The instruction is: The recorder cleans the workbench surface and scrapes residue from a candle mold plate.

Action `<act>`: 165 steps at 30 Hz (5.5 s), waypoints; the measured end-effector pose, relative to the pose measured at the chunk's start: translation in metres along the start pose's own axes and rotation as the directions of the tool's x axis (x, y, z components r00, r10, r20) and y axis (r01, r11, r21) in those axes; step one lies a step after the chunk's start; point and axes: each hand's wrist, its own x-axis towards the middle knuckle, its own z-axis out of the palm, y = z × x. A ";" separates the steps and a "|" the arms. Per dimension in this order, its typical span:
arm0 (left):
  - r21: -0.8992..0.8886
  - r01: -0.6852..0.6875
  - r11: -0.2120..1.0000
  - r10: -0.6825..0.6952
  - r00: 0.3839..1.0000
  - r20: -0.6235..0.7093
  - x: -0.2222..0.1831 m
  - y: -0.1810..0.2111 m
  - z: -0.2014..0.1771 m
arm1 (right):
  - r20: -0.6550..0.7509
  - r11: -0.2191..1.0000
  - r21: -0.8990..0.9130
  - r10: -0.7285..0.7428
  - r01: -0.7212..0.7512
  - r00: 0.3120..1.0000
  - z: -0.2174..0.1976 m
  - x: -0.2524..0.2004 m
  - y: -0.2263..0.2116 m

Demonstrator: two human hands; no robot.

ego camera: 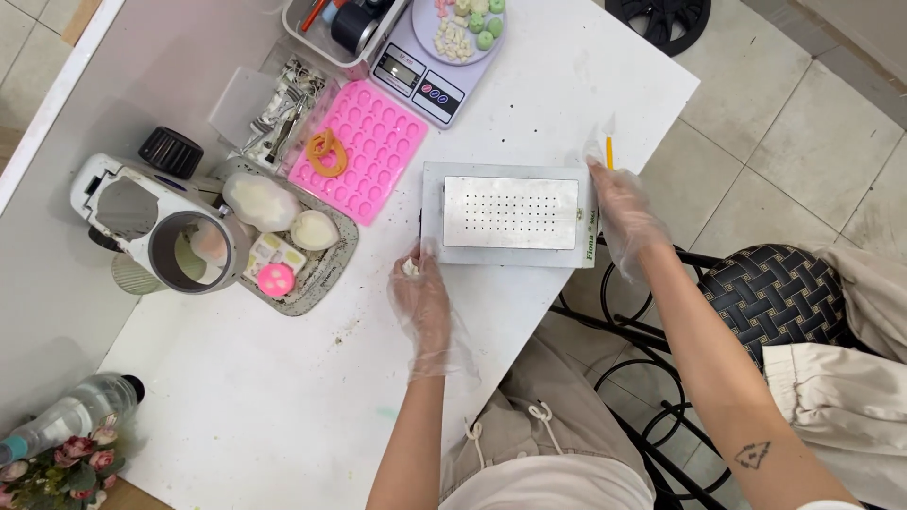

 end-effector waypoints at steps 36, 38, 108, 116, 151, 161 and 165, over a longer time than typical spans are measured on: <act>-0.240 0.134 0.961 -0.128 0.991 0.041 -0.029 -0.049 -0.064 | -0.215 0.814 -0.557 -0.331 0.163 0.919 0.054 -0.204 0.043; -0.255 0.145 0.956 -0.135 0.989 0.055 -0.029 -0.055 -0.062 | -0.230 0.796 -0.589 -0.330 0.139 0.916 0.062 -0.202 0.051; -0.245 0.332 0.911 -0.323 0.943 0.076 -0.036 -0.054 -0.103 | 0.227 0.349 -0.759 -0.648 0.549 0.727 0.158 -0.218 0.002; -0.334 0.299 0.894 -0.293 0.954 0.069 -0.034 -0.062 -0.102 | 0.281 0.338 -0.786 -0.551 0.518 0.786 0.166 -0.220 0.001; -0.366 0.380 0.850 -0.344 0.925 0.162 -0.037 -0.065 -0.107 | 0.378 0.458 -0.636 -0.516 0.620 0.769 0.119 -0.258 -0.071; -0.359 0.315 0.879 -0.263 0.947 0.186 -0.042 -0.030 -0.123 | 0.645 0.051 -0.674 -0.445 0.737 0.621 0.030 -0.155 -0.162; -0.332 0.327 0.885 -0.307 0.945 0.113 -0.033 -0.016 -0.117 | 0.710 -0.105 -0.673 -0.371 0.732 0.599 0.041 -0.119 -0.223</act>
